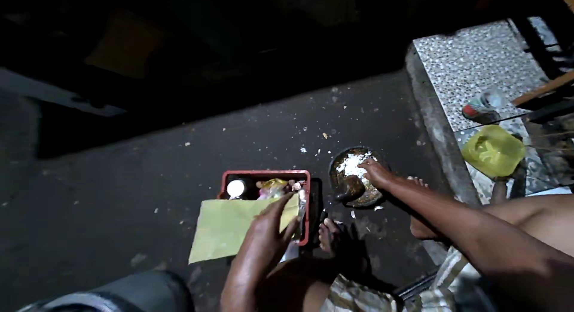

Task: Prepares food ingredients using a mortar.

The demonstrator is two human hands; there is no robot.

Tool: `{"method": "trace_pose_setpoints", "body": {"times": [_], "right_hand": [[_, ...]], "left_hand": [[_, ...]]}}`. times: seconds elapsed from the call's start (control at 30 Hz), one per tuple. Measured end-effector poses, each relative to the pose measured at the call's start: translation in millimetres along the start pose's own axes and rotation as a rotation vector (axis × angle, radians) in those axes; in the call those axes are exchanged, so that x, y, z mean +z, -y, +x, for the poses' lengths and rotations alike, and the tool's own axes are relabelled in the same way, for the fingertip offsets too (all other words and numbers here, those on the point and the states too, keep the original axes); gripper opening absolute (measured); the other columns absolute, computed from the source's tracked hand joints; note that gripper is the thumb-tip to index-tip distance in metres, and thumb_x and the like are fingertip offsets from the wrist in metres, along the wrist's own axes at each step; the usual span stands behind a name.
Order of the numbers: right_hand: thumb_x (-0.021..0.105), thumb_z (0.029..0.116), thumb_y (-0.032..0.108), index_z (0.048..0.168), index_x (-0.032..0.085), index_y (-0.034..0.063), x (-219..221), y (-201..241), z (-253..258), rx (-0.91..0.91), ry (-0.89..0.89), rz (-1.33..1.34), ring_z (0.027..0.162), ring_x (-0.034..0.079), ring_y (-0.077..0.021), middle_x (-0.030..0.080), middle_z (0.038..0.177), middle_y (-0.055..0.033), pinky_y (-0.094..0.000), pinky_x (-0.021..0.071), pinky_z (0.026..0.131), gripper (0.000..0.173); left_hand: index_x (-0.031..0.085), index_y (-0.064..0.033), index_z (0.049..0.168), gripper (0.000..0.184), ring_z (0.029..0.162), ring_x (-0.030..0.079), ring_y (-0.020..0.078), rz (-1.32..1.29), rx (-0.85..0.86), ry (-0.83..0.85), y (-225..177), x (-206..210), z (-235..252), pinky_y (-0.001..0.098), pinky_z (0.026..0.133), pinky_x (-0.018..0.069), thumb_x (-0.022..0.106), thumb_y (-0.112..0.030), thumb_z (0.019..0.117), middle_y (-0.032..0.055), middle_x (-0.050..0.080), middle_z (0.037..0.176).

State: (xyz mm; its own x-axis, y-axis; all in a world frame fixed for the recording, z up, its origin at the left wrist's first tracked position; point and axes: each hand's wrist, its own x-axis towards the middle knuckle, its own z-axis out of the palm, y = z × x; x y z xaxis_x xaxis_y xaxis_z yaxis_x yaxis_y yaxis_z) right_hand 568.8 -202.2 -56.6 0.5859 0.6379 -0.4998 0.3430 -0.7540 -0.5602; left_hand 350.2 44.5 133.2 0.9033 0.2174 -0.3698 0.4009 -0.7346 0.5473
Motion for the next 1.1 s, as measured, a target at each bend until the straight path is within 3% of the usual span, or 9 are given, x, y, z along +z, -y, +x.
{"method": "trace_pose_setpoints", "body": {"times": [0.07,0.2,0.27,0.43,0.6,0.8,0.97,1.07,1.1], "right_hand": [[0.061,0.1004,0.007,0.143,0.060,0.0102,24,-4,21,0.021,-0.006,-0.050,0.135,0.053,-0.0430,0.047,0.155,-0.0209,-0.0578,0.0461,0.110,0.043],[0.057,0.1017,0.001,0.151,0.053,0.0127,41,-7,49,-0.039,0.023,-0.198,0.147,0.039,-0.0435,0.037,0.163,-0.0179,-0.0564,0.0404,0.116,0.051],[0.055,0.1011,-0.004,0.152,0.051,0.0109,44,-14,57,-0.081,0.058,-0.259,0.146,0.040,-0.0436,0.040,0.161,-0.0181,-0.0557,0.0419,0.115,0.053],[0.055,0.1028,0.002,0.126,0.071,0.0026,35,-24,67,-0.127,0.068,-0.240,0.113,0.066,-0.0415,0.065,0.126,-0.0237,-0.0560,0.0539,0.099,0.028],[0.063,0.1018,0.012,0.113,0.073,-0.0020,16,-18,54,-0.119,-0.004,-0.131,0.109,0.068,-0.0403,0.069,0.115,-0.0238,-0.0561,0.0531,0.099,0.021],[0.055,0.1011,0.001,0.127,0.072,0.0041,-7,3,28,-0.151,-0.001,-0.118,0.119,0.066,-0.0369,0.070,0.125,-0.0208,-0.0522,0.0489,0.107,0.031],[0.059,0.1017,0.005,0.120,0.073,-0.0001,7,1,25,-0.259,-0.291,-0.045,0.110,0.070,-0.0369,0.071,0.119,-0.0218,-0.0514,0.0558,0.098,0.024],[0.050,0.1065,0.008,0.134,0.065,0.0011,28,-25,32,-0.122,-0.009,-0.118,0.129,0.060,-0.0373,0.062,0.139,-0.0219,-0.0521,0.0461,0.112,0.032],[0.048,0.1076,0.010,0.136,0.065,0.0024,28,-20,35,-0.096,0.009,-0.118,0.128,0.061,-0.0371,0.062,0.139,-0.0218,-0.0512,0.0464,0.112,0.033]], "left_hand": [[0.051,-0.0077,0.148,0.052,0.114,0.067,0.0333,-0.027,-0.009,0.072,1,1,-5,0.0508,0.098,0.0541,0.064,-0.024,0.1008,0.0191,0.061,0.138],[0.051,-0.0071,0.149,0.054,0.117,0.067,0.0307,-0.047,0.046,0.011,0,3,0,0.0472,0.098,0.0552,0.064,-0.027,0.0997,0.0171,0.061,0.139],[0.052,-0.0082,0.148,0.053,0.115,0.067,0.0314,-0.027,0.036,0.011,-5,4,2,0.0481,0.095,0.0559,0.064,-0.027,0.0992,0.0162,0.062,0.138],[0.054,-0.0093,0.147,0.052,0.110,0.069,0.0302,-0.013,0.073,0.061,-10,6,12,0.0475,0.094,0.0561,0.063,-0.028,0.0997,0.0145,0.064,0.134],[0.054,-0.0117,0.147,0.051,0.109,0.069,0.0299,0.017,0.087,0.027,-14,1,18,0.0486,0.091,0.0569,0.063,-0.028,0.0998,0.0125,0.065,0.133],[0.054,-0.0115,0.147,0.051,0.111,0.068,0.0296,0.005,0.101,0.031,-17,3,11,0.0482,0.093,0.0561,0.061,-0.030,0.1006,0.0128,0.065,0.134],[0.053,-0.0120,0.147,0.051,0.107,0.069,0.0294,0.022,0.083,0.040,-19,0,7,0.0482,0.092,0.0564,0.062,-0.031,0.1007,0.0138,0.065,0.132],[0.052,-0.0122,0.148,0.051,0.112,0.068,0.0293,0.013,0.073,0.057,-22,0,8,0.0479,0.096,0.0546,0.062,-0.030,0.1014,0.0140,0.064,0.133],[0.052,-0.0117,0.148,0.051,0.112,0.068,0.0294,0.013,0.068,0.045,-22,-2,7,0.0481,0.096,0.0545,0.062,-0.029,0.1013,0.0143,0.064,0.133]]}}
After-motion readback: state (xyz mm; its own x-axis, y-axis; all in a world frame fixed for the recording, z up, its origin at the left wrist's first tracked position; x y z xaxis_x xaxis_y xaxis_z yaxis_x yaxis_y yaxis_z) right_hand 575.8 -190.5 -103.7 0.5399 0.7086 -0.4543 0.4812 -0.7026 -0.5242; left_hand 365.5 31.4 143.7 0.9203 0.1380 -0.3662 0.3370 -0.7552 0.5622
